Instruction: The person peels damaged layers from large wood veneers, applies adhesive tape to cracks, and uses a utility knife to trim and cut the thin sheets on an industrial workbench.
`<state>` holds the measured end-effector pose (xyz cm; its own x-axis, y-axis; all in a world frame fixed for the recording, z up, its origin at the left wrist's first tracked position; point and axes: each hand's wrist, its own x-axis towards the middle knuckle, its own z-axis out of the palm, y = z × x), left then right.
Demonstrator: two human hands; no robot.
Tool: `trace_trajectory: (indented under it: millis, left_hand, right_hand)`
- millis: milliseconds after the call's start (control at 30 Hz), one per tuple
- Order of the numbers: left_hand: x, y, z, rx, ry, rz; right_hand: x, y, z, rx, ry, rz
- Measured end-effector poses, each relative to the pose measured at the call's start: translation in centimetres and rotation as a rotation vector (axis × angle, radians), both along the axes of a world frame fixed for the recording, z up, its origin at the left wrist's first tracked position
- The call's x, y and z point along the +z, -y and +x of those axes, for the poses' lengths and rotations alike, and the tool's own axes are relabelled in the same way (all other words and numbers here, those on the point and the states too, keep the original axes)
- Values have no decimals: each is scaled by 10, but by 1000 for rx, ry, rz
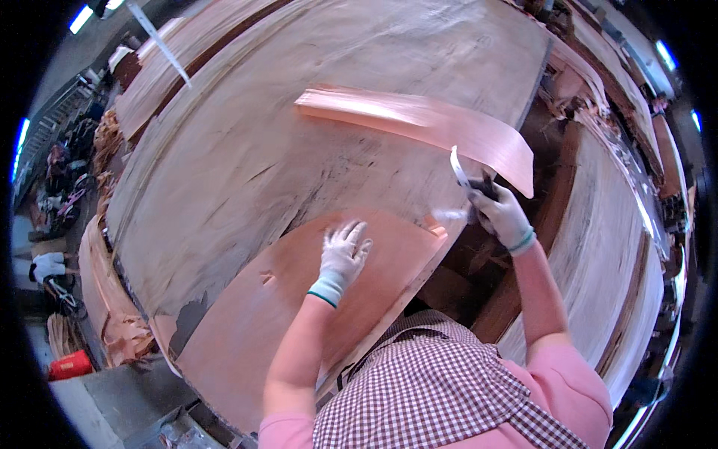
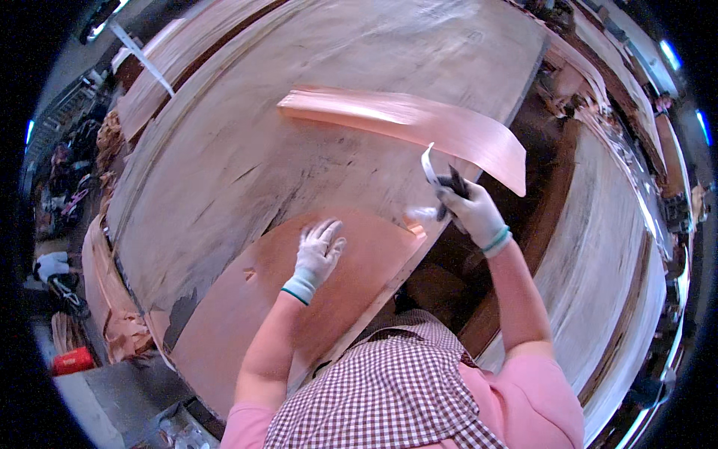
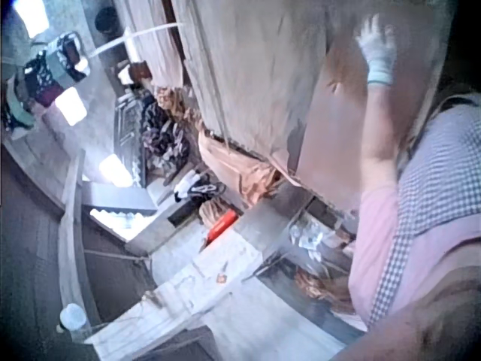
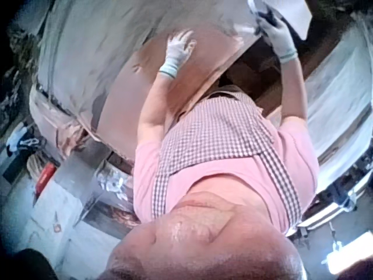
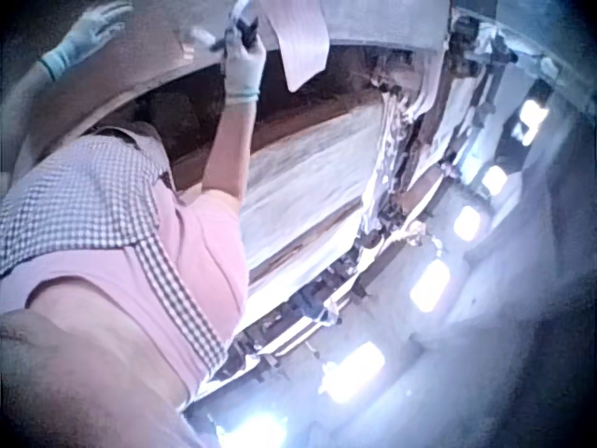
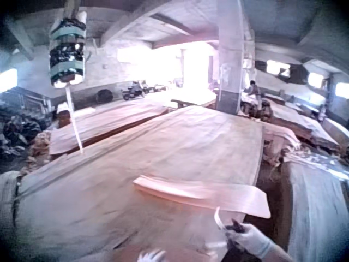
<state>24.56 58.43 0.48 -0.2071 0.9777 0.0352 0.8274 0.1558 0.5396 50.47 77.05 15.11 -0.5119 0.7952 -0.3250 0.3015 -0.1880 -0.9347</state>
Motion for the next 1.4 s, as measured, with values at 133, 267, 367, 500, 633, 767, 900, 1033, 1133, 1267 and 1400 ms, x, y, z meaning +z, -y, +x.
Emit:
trace_trajectory:
  millis: [133,267,367,500,633,767,900,1033,1133,1267,1400]
  left_hand:
    - [30,7,36,-114,1287,-52]
    - [82,-5,89,-121,1997,-124]
    - [89,-8,82,277,2113,66]
    - [61,0,58,389,2023,118]
    - [62,-3,69,314,1844,31]
    - [83,-6,75,353,1883,172]
    - [77,-6,63,432,1917,229]
    - [79,-11,43,471,1751,300]
    - [85,-14,26,502,1581,346]
    - [86,-12,23,436,1428,295]
    - [89,2,55,372,1395,175]
  right_hand:
    - [50,24,11,234,33,-136]
    - [47,47,22,497,-18,-313]
    - [48,59,26,492,20,-405]
    - [20,52,53,422,113,-436]
    - [20,46,70,319,172,-434]
    - [21,42,61,372,152,-378]
    - [11,43,55,454,45,-434]
    - [12,44,44,580,108,-416]
    - [15,50,26,692,191,-217]
    - [-2,43,33,701,74,380]
    - [3,19,64,584,316,-398]
